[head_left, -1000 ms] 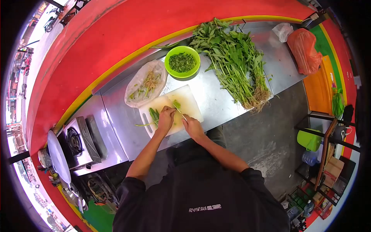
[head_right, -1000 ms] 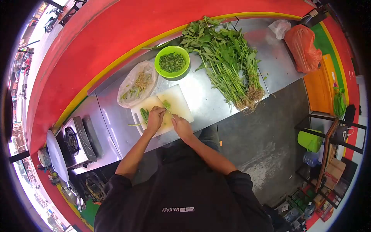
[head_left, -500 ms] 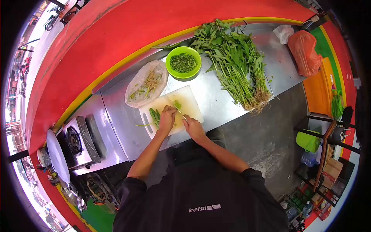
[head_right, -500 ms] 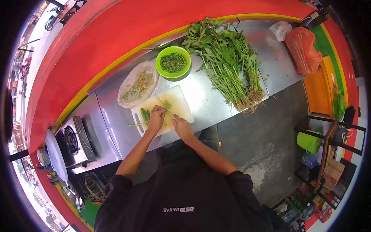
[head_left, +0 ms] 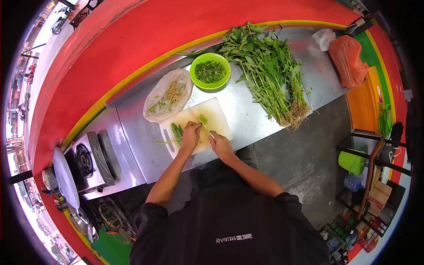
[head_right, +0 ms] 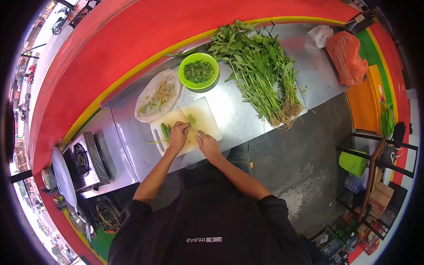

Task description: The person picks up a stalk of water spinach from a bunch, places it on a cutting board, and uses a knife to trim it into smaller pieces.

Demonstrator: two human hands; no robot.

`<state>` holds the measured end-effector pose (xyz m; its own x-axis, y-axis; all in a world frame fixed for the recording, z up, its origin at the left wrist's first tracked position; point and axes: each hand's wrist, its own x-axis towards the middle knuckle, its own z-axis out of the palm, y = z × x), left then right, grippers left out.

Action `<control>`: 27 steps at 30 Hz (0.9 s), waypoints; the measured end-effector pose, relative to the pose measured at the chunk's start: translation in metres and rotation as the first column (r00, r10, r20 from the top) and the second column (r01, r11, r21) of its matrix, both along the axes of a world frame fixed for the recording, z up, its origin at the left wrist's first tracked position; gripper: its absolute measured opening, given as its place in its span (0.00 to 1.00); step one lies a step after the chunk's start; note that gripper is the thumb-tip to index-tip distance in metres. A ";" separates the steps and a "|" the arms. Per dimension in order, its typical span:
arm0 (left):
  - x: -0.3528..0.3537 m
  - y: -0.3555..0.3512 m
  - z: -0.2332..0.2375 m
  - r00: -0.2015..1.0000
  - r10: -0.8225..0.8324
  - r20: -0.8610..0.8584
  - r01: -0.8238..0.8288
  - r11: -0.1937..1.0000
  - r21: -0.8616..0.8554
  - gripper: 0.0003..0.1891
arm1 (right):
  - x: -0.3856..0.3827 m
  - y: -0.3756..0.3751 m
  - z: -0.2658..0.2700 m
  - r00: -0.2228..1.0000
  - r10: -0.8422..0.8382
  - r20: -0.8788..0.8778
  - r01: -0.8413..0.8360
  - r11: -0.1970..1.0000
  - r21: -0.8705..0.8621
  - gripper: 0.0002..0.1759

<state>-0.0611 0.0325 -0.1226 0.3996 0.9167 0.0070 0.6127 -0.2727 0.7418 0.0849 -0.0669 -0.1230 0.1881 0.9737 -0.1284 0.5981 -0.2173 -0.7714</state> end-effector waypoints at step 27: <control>0.003 -0.006 -0.002 1.000 0.017 -0.001 -0.017 0.999 -0.027 0.07 | 0.004 -0.004 0.001 0.998 0.042 0.049 -0.038 0.997 -0.070 0.15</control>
